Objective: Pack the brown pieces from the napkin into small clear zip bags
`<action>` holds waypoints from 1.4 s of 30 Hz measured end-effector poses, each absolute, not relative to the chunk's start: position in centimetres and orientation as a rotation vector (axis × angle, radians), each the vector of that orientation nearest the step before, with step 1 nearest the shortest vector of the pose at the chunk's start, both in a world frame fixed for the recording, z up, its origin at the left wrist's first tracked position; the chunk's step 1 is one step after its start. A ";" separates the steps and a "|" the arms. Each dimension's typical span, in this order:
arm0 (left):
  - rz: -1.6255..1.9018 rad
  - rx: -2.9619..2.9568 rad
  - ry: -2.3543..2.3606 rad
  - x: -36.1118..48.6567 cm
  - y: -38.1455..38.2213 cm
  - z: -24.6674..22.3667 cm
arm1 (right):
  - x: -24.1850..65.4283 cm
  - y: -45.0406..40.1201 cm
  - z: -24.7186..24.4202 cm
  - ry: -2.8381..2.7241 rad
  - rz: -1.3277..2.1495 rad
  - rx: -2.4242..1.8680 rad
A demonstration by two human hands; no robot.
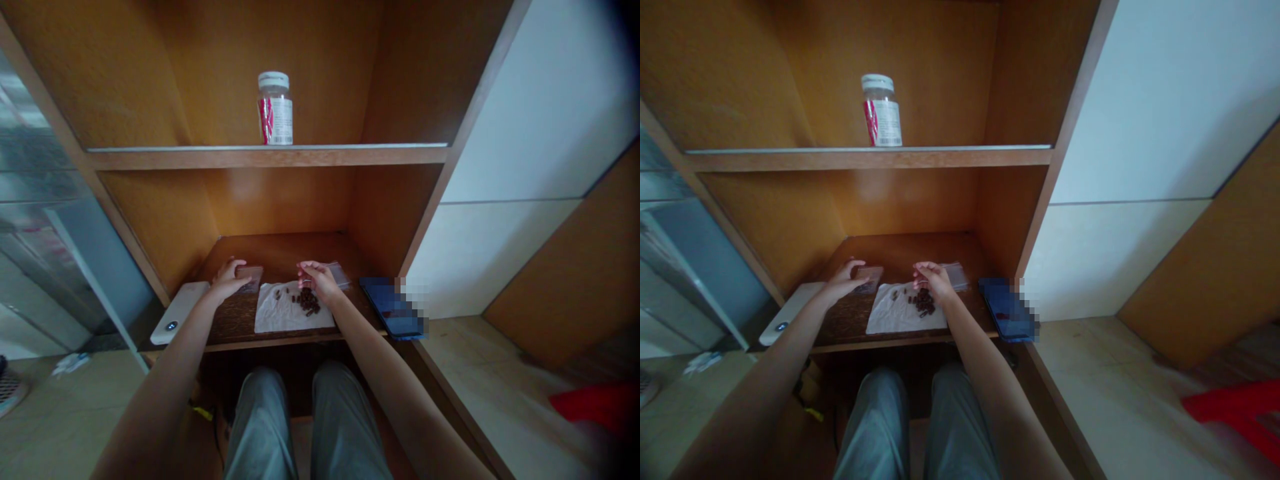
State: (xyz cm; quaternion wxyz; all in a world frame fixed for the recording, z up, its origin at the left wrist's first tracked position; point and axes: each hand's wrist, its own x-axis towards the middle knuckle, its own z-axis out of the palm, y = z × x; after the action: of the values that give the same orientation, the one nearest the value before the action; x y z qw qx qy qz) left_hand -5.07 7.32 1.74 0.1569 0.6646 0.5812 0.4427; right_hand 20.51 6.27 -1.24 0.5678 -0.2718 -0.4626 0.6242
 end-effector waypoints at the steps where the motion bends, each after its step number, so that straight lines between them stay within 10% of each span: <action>1: 1.231 1.920 1.671 -5.0 7.3 1.8 | 20.5 6.3 -1.3 -1.089 1.459 -0.646; 7: 1.115 1.981 1.739 -4.0 6.6 2.3 | 20.6 7.1 -1.6 -1.130 1.067 -0.879; 15: 1.829 1.912 1.685 -2.4 5.3 2.5 | 21.4 5.7 -1.5 -1.402 0.028 -1.852; 42: 1.919 1.906 1.571 -0.7 2.9 -0.6 | 22.2 6.1 -2.0 -1.462 0.062 -2.097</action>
State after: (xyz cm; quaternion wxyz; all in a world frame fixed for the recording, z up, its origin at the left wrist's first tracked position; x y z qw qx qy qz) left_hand -0.72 2.95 -0.62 0.0068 0.6094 0.5021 0.6136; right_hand 22.21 6.08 -2.04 0.2880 -0.7853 -0.5476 0.0232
